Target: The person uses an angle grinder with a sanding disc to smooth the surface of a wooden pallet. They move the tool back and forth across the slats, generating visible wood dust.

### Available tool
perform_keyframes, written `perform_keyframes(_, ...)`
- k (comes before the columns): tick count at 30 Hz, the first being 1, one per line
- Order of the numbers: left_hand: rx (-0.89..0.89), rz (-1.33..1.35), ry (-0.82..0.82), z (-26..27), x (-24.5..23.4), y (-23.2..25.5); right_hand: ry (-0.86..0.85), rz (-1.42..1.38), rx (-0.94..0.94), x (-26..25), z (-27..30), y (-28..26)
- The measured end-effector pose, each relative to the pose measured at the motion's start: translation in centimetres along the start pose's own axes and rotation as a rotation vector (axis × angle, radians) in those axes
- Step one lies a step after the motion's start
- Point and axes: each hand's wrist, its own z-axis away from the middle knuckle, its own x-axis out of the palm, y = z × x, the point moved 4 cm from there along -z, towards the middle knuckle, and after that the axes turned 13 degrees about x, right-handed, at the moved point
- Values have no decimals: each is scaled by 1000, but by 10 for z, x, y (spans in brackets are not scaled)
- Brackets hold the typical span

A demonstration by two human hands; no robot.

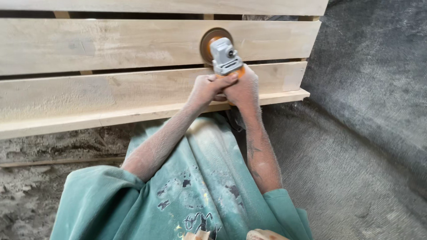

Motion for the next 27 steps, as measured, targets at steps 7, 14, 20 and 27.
perform_keyframes(7,-35,-229,-97,-44,65,-4,127,59,-73,-44,-41,63)
perform_keyframes(14,29,-244,-121,-56,87,5,181,29,-4,-57,-53,89)
perform_keyframes(20,34,-244,-26,-19,34,8,113,-26,-79,-14,-29,57)
perform_keyframes(27,95,-346,74,38,-39,19,-62,9,-73,45,23,-14)
